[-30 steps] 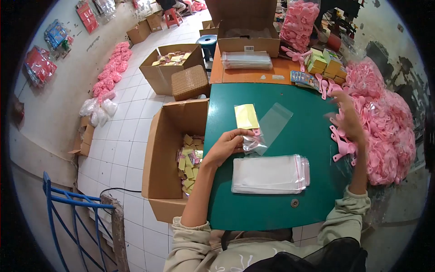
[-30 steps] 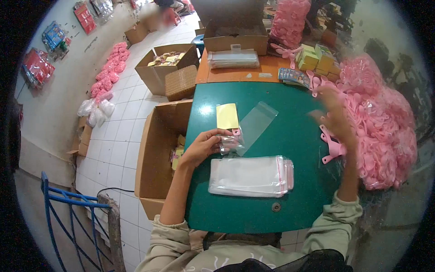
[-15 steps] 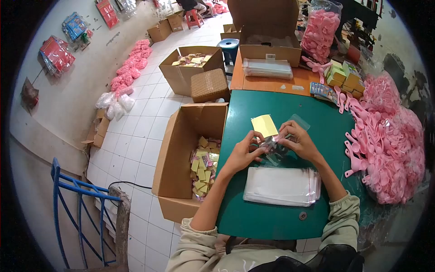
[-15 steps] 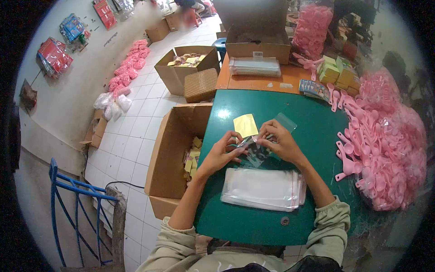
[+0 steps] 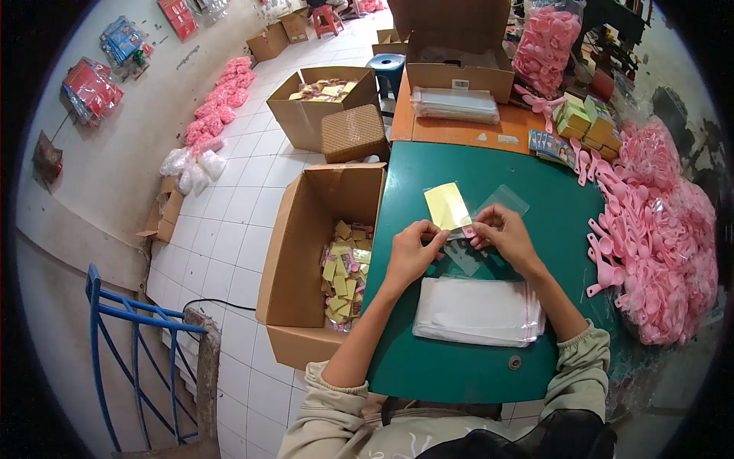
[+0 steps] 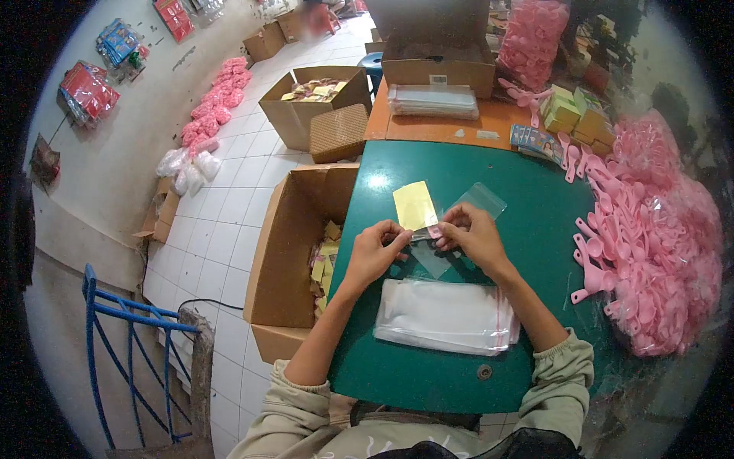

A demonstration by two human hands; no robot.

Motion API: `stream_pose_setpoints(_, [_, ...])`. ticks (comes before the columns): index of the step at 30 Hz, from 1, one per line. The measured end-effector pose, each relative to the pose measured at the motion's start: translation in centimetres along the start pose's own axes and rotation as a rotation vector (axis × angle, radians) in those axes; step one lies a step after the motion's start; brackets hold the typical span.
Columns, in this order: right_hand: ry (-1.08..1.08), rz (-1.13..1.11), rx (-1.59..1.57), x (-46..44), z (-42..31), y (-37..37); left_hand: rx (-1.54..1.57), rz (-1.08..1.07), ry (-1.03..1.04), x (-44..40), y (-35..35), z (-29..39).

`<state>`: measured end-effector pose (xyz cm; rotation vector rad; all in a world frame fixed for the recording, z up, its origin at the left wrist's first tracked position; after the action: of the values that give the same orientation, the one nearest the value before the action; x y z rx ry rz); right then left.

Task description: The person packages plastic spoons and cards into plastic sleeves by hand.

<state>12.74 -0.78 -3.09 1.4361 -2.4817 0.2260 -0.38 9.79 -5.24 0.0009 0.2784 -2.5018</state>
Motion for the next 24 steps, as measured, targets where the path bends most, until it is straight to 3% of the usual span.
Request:
stream_pose_setpoints(7, [-0.128, 0.014, 0.106, -0.3, -0.1, 0.1, 0.151, 0.131, 0.033, 0.2, -0.5, 0.6])
stream_pose_setpoints(10, [-0.100, 0.011, 0.016, 0.1, -0.5, 0.6, 0.167, 0.121, 0.001, 0.1, -0.4, 0.0])
stream_pose_setpoints(21, [-0.141, 0.001, 0.142, 0.1, -0.4, 0.9, -0.002, 0.275, -0.030, 0.3, -1.0, 1.8])
stream_pose_setpoints(24, [-0.124, -0.009, 0.178, 0.5, -0.9, 1.2, 0.094, 0.305, 0.022, 0.1, -1.2, 0.9])
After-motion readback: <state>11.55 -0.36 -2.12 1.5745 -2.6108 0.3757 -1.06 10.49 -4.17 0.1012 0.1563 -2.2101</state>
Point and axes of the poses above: each hand's wrist, its own x-axis away from the middle knuckle, its own y-axis out of the palm, z = x × y, the point moved 8 cm from there along -x, towards the middle knuckle, and after that the axes turned 10 degrees about y, right-handed, at the moved point
